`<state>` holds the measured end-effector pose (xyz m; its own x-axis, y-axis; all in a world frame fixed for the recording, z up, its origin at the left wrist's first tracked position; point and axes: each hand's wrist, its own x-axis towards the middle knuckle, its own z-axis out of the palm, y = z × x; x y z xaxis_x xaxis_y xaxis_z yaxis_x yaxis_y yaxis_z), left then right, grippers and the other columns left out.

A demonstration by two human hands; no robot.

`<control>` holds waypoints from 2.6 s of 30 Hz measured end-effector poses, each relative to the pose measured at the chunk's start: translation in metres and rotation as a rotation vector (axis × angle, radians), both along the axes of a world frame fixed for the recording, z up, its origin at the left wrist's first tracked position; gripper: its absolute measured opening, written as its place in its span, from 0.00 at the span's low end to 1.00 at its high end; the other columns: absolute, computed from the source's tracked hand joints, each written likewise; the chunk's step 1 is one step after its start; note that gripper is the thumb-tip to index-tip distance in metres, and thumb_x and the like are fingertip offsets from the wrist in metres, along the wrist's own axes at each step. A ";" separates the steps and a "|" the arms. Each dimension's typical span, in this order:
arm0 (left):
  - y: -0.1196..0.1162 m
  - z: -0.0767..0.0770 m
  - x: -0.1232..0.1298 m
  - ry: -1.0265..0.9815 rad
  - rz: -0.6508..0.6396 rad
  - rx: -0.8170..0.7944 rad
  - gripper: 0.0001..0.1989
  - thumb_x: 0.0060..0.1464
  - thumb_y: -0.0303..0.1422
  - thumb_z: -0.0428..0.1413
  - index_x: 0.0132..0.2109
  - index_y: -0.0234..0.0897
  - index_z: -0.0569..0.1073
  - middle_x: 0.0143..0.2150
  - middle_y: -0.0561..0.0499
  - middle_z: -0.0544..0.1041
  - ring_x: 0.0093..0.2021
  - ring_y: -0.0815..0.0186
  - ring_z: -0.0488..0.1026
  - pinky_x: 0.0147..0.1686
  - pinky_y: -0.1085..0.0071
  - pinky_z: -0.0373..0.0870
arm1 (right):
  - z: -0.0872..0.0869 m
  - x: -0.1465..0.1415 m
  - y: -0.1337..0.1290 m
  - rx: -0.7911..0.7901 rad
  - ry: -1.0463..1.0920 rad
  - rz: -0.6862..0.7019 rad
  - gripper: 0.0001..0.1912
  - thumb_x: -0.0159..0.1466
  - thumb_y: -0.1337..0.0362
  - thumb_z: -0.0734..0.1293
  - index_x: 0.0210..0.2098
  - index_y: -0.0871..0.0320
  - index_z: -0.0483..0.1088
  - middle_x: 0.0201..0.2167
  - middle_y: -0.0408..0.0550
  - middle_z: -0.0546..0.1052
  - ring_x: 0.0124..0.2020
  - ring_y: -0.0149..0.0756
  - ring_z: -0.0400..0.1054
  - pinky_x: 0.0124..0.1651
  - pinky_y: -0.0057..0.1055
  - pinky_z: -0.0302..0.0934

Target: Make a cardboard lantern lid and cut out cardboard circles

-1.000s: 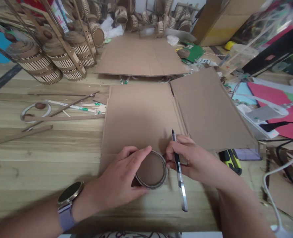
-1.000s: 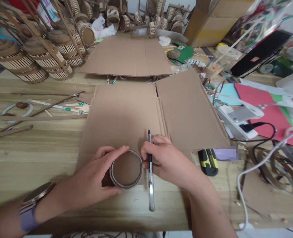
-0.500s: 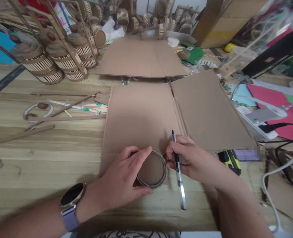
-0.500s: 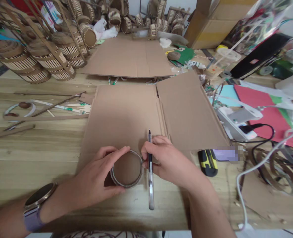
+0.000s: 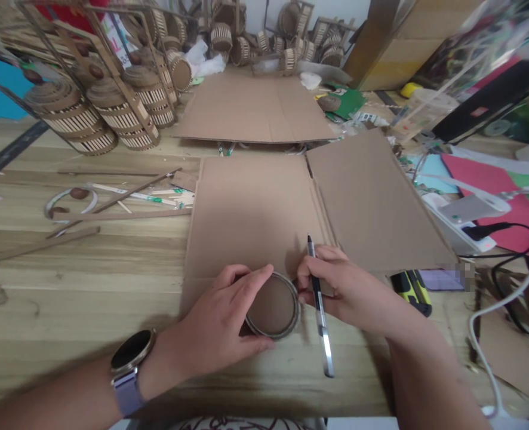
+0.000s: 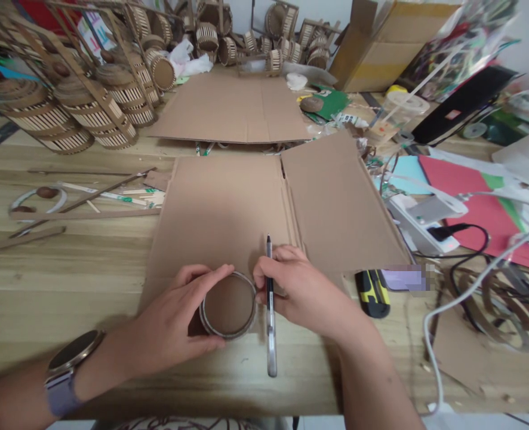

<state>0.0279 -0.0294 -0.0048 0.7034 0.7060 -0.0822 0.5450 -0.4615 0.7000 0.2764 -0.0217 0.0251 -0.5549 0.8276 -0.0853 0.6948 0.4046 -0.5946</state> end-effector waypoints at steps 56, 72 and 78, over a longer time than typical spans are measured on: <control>0.001 -0.009 0.005 -0.057 0.081 -0.059 0.60 0.42 0.35 0.72 0.72 0.45 0.42 0.65 0.47 0.69 0.63 0.46 0.55 0.58 0.49 0.61 | 0.010 -0.021 -0.032 -0.029 0.368 -0.258 0.03 0.63 0.68 0.68 0.34 0.53 0.73 0.28 0.41 0.78 0.30 0.32 0.72 0.33 0.25 0.65; 0.001 -0.011 0.005 -0.095 0.074 -0.053 0.60 0.41 0.34 0.72 0.72 0.43 0.42 0.66 0.44 0.69 0.63 0.45 0.56 0.58 0.47 0.62 | -0.013 -0.044 -0.026 0.124 0.333 -0.150 0.08 0.60 0.72 0.66 0.36 0.53 0.72 0.31 0.44 0.78 0.36 0.39 0.72 0.43 0.39 0.63; 0.001 -0.011 0.005 -0.104 0.073 -0.045 0.60 0.42 0.33 0.71 0.72 0.44 0.41 0.66 0.45 0.69 0.63 0.44 0.56 0.59 0.46 0.62 | -0.015 -0.045 -0.025 0.122 0.354 -0.137 0.08 0.60 0.72 0.66 0.36 0.53 0.73 0.31 0.44 0.79 0.37 0.40 0.72 0.44 0.41 0.63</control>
<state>0.0332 -0.0284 -0.0153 0.6569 0.7527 -0.0444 0.4994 -0.3902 0.7735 0.2318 -0.0466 0.0097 -0.4160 0.8883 0.1947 0.5082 0.4047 -0.7603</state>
